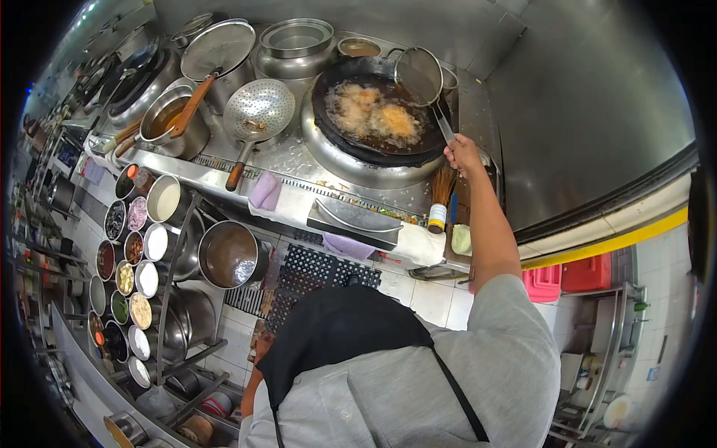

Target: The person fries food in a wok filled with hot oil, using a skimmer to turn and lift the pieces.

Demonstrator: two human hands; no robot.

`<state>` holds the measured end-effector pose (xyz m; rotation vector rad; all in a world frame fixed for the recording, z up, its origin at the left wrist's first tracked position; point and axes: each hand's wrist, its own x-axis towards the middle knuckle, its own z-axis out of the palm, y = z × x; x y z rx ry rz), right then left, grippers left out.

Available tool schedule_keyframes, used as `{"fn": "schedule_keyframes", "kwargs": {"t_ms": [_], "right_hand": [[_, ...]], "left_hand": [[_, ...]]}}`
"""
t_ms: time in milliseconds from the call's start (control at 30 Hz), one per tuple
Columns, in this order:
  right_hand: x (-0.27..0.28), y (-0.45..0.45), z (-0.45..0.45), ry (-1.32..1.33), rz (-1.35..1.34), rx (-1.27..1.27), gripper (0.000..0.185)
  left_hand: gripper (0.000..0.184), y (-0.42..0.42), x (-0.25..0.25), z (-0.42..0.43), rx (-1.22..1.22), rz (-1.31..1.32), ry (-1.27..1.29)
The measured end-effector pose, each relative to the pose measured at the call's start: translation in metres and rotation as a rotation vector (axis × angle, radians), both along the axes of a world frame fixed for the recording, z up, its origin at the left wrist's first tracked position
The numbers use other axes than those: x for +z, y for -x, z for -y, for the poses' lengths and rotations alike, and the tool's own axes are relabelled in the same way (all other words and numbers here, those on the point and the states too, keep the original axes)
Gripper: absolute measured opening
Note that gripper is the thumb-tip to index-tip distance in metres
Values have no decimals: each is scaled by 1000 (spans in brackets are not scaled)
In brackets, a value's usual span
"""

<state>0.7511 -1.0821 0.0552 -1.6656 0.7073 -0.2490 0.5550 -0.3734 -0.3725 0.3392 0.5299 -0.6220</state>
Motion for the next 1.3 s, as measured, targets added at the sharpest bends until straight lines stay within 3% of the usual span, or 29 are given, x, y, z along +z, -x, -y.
{"fn": "schedule_keyframes", "kwargs": {"t_ms": [33, 133, 167, 300, 533, 633, 700, 733, 767, 800, 833, 867, 900, 967, 1000, 1033, 1067, 1100, 1167, 1233, 1300], "right_hand": [[-8, -10, 7, -59, 21, 33, 42], [-8, -29, 3, -241, 66, 45, 35], [-3, -33, 0, -301, 86, 83, 22], [5, -43, 2, -510, 195, 78, 7], [41, -46, 35, -550, 308, 37, 5], [66, -48, 44, -315, 323, -34, 2], [68, -57, 63, -25, 224, -29, 33], [67, -60, 69, 193, 170, -97, 32], [53, -67, 92, 192, 170, -92, 32], [25, -77, 127, 813, 133, -116, 33], [19, -81, 131, 1433, 88, -134, 35], [13, -79, 132, 1208, -25, -187, 33], [6, -80, 139, 1205, -22, -183, 33], [-28, -80, 178, 1469, -132, -32, 29], [-33, -78, 179, 1466, -133, -31, 29], [-35, -77, 180, 1294, -167, -62, 26], [-37, -71, 179, 1122, -203, -92, 23], [-28, -58, 163, 1122, -211, -93, 23], [22, -18, 94, 251, 5, -142, 18], [43, 13, 62, 131, 84, -116, 15], [56, 38, 48, -13, 145, -37, 14]], "left_hand": [[4, 1, 4, 2, 9, 0, -3], [6, 17, 22, -1, -288, 208, -561], [7, 13, 8, -7, -389, 273, -747], [12, 20, -4, -8, -815, 523, -1489], [12, 21, -6, 8, -709, 567, -1480], [9, 9, 8, 25, -514, 347, -1140], [7, 8, 17, 32, -382, 198, -915], [7, 41, 38, -2, -379, 195, -916], [6, 37, 11, -3, -532, 300, -1207], [6, 17, 4, 23, -688, 406, -1497], [6, 18, 5, 23, -684, 401, -1500], [6, 20, 7, 21, -693, 425, -1491], [7, 21, 8, 20, -703, 448, -1482], [9, 25, 6, 18, -663, 410, -1458], [11, 26, 3, 17, -626, 377, -1428], [11, 25, 1, 15, -626, 378, -1427], [11, 24, 1, 11, -709, 510, -1475], [12, 26, 2, 7, -796, 646, -1516], [13, 28, -2, 0, -781, 588, -1505], [14, 46, 24, -23, -767, 539, -1493], [15, 1, 11, 4, -1001, 849, -1412]]}}
